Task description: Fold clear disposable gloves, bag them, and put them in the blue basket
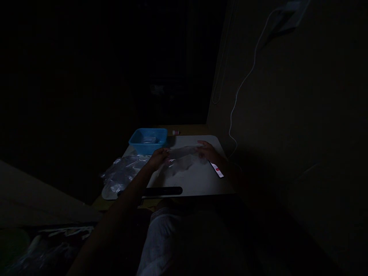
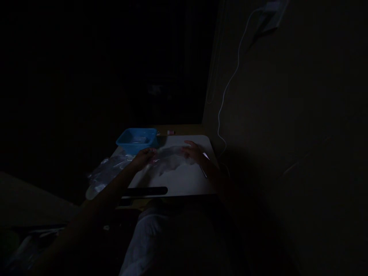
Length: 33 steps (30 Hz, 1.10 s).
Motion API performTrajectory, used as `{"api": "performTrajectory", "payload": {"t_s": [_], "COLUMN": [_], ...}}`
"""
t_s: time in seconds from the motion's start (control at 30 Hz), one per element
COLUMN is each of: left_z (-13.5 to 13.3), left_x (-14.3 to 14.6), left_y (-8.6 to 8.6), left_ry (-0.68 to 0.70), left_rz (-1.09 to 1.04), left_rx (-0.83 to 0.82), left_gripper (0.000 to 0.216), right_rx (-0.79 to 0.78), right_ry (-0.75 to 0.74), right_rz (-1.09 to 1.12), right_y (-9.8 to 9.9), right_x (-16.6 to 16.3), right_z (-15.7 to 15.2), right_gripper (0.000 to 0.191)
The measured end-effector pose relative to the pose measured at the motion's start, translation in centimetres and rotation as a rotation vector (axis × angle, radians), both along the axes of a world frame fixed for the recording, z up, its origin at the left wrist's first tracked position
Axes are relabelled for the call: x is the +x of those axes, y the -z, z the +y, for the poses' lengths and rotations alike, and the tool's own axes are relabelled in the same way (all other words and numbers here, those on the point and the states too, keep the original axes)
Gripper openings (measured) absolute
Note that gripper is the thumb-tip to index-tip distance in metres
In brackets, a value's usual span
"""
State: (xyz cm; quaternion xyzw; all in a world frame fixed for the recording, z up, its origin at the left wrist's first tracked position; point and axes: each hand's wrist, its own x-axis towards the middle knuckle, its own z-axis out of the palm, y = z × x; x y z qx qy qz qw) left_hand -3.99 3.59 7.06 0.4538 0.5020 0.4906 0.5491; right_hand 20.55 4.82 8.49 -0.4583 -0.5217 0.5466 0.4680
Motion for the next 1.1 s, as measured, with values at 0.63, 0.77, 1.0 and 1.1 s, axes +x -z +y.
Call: {"api": "performTrajectory", "payload": {"t_s": [0.63,0.77,1.0,1.1], "left_z": [0.2,-0.1,-0.6,-0.9], "left_x": [-0.4,2.0,5.4,5.3], "left_y": [1.2,-0.2,-1.7,-1.9], "left_ry": [-0.064,0.104,0.418,0.393], "left_rz": [-0.029,0.107,0.126,0.175], "left_rx": [0.064,0.206,0.189,0.205], "left_gripper": [0.037,0.053,0.038,0.027], "right_rx": [0.196,0.107,0.119,0.139], "right_ry": [-0.047,-0.366,-0.461,-0.405], "right_rz": [-0.245,-0.299,-0.452,-0.542], "right_y": [0.6,-2.3,-6.3,-7.1], "right_x": [1.9,0.7,-0.6,-0.5], "right_z": [1.3,0.8,0.3,0.2], "right_gripper": [0.061,0.056,0.040,0.033]}}
